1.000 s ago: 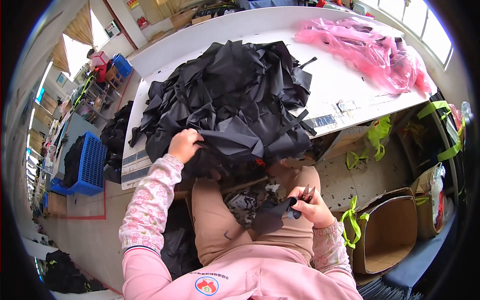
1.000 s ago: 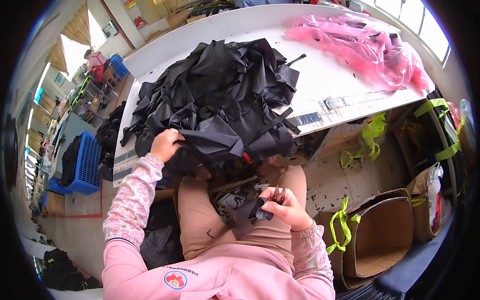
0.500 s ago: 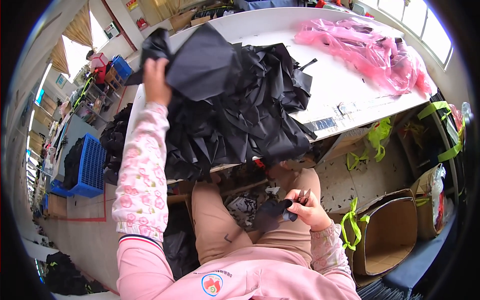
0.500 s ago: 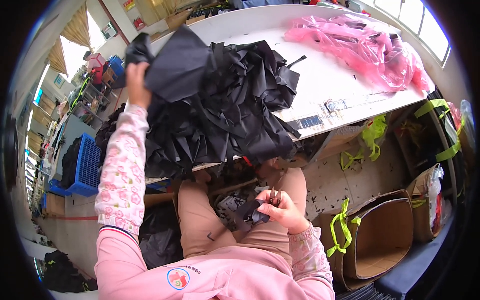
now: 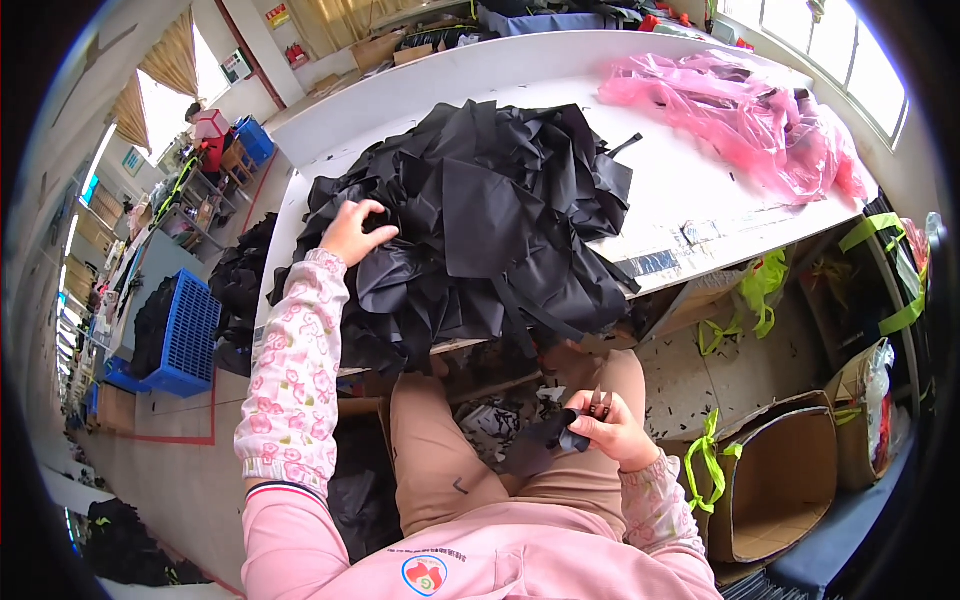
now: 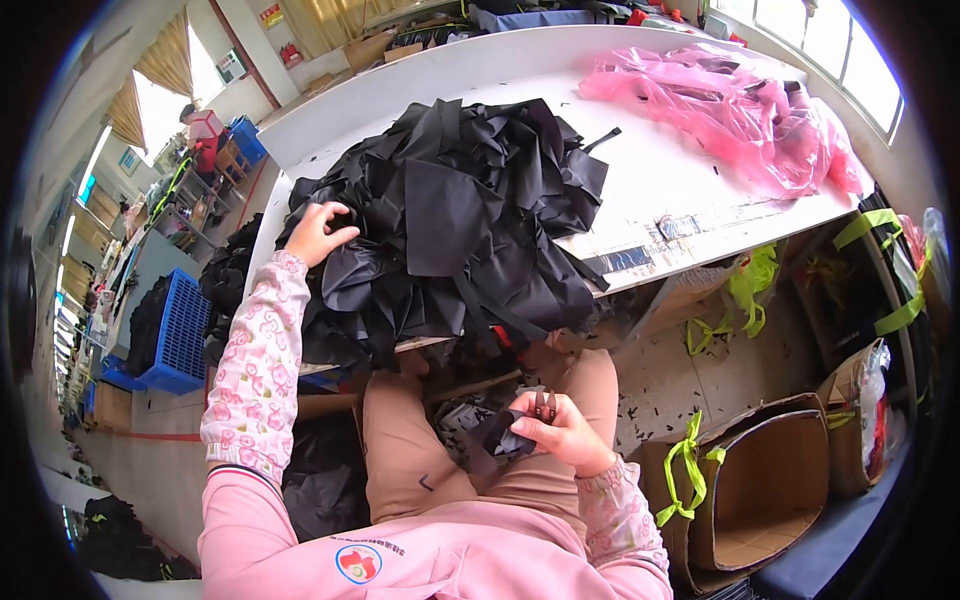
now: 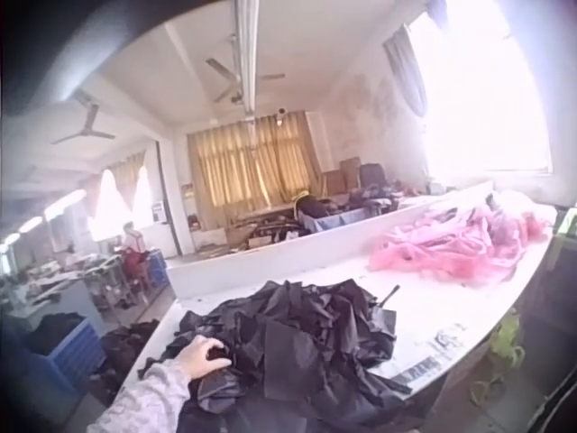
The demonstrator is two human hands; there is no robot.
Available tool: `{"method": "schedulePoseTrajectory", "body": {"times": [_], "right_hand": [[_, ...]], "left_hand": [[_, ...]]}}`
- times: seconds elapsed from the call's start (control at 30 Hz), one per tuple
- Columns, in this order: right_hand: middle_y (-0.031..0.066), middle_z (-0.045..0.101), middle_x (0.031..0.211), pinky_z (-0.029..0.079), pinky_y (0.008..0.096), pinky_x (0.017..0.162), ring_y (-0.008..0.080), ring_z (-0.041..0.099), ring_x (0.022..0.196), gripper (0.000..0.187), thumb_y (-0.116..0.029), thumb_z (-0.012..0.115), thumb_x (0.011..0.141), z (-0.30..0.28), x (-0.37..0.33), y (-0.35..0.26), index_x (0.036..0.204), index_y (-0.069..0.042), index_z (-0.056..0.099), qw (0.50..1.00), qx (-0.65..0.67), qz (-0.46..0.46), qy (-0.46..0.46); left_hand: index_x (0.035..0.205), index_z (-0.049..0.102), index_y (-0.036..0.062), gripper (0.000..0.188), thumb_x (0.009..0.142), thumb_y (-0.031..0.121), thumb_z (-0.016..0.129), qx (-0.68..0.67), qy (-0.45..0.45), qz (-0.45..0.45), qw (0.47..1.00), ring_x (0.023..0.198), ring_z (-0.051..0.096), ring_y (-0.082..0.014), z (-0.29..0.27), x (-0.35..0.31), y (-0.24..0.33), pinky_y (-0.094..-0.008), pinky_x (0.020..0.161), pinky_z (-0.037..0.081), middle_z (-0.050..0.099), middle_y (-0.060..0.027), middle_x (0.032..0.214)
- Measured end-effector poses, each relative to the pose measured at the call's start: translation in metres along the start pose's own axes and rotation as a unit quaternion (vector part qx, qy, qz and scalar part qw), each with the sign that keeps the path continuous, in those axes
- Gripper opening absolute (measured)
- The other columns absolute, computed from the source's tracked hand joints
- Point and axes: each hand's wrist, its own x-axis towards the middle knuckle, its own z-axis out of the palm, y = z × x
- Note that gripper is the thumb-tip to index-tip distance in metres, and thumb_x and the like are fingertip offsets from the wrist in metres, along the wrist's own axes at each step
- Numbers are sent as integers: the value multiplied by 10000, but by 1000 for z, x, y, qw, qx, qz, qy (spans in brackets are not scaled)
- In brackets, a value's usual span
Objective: Trimming excess material from black fabric pieces using small scissors.
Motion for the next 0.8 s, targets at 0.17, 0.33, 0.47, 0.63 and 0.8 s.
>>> {"method": "schedulePoseTrajectory", "body": {"times": [0.17,0.33,0.47,0.63,0.8], "right_hand": [[-88,563,733,351,173,540,-7,458,627,87,-133,654,903,14,13,-16,917,-55,618,998,-16,-66,18],[-43,590,764,402,195,612,13,468,691,94,-97,634,908,26,34,-43,907,-4,619,987,-123,-105,-18],[-62,515,698,377,201,582,19,415,656,139,-115,651,907,45,44,-69,926,19,620,946,-272,-173,-18],[-36,491,664,375,214,568,27,404,639,135,-111,661,896,46,43,-78,906,15,615,903,-377,-202,49],[-7,548,695,416,230,598,50,470,654,107,-83,646,897,48,54,-65,937,9,610,842,-365,-331,220]], "left_hand": [[992,614,54,248,860,241,711,-278,19,38,960,758,552,-98,-7,-47,78,-250,726,471,600,-17,879],[1431,351,19,878,775,437,759,-472,-310,136,814,1353,362,-242,34,-147,144,-374,1103,297,416,-123,1424],[1380,426,27,664,840,264,731,-639,-256,50,724,1237,473,-179,82,-199,172,-339,1058,355,487,-90,1358],[1088,625,40,166,929,52,581,-774,-127,-146,602,899,618,-70,95,-212,174,-240,832,491,672,-10,1038],[1107,643,40,186,941,88,573,-807,-59,-224,544,947,619,-101,92,-222,171,-257,856,482,672,-37,1078]]}}
